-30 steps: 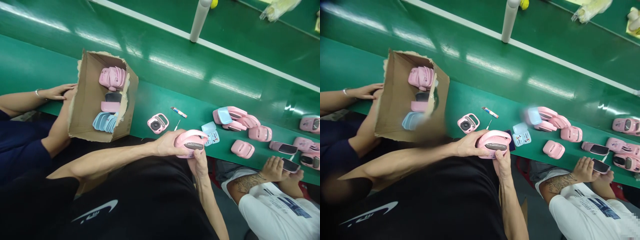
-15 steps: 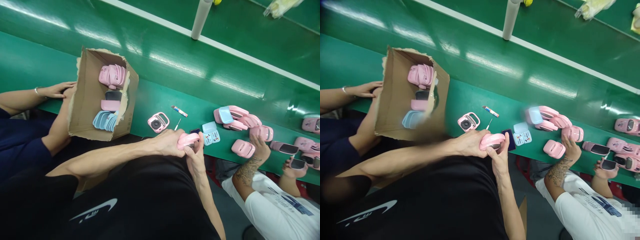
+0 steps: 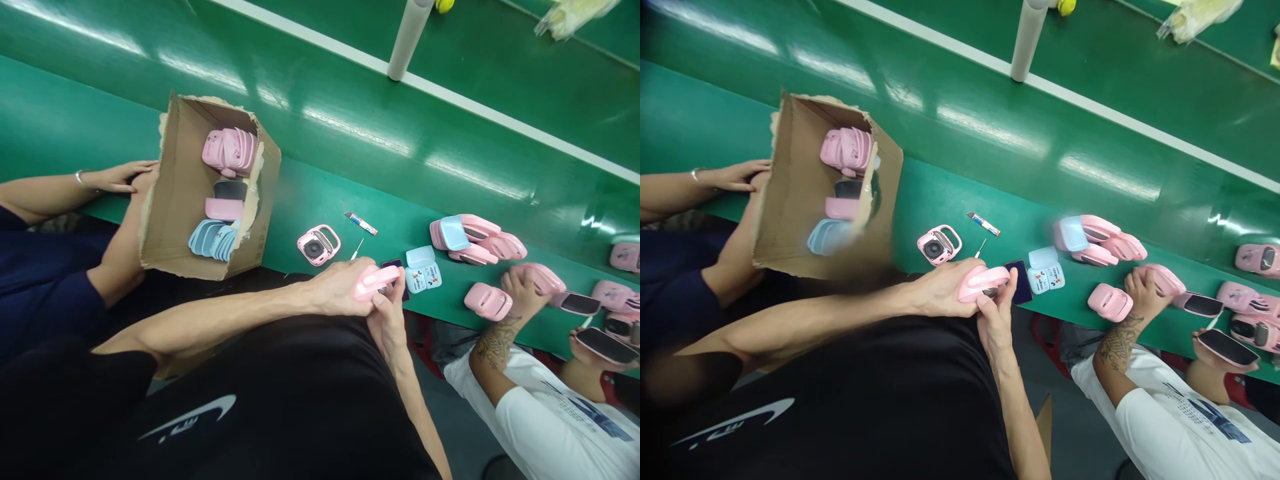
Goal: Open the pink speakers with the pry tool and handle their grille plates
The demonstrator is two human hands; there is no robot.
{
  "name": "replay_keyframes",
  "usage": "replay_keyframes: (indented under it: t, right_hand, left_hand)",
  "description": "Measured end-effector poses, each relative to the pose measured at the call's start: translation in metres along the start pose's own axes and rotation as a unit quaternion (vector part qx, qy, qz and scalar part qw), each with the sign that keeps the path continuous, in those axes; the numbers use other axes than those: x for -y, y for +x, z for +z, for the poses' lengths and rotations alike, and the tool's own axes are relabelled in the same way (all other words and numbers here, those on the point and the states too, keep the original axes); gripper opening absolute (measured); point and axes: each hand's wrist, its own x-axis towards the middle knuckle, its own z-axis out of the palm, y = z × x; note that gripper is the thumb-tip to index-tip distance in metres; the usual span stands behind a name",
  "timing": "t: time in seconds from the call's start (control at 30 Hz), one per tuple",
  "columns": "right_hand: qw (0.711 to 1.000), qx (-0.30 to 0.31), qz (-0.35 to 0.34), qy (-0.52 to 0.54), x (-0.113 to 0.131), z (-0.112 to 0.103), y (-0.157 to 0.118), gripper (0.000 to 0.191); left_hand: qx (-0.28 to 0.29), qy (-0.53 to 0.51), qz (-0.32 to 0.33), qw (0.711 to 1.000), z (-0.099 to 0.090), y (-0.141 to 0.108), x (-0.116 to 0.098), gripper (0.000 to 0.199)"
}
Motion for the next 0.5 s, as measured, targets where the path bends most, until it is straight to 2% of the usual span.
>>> replay_keyframes:
  t: [0.17,0.37,0.5]
  right_hand:
    - [0.999,-0.033,0.024,0.009,0.004,0.008,0.001,0.103]
    - [0.998,-0.057,0.018,0.007,0.005,0.013,0.002,0.092]
    - [0.998,-0.058,0.019,0.012,0.003,0.012,0.003,0.091]
  left_hand:
    - [-0.015,-0.015,-0.036,0.999,0.006,0.001,0.002,0.028]
    - [-0.036,-0.017,-0.023,0.999,0.013,0.000,0.006,0.034]
    - [-0.041,-0.022,-0.019,0.999,0.012,0.000,0.003,0.037]
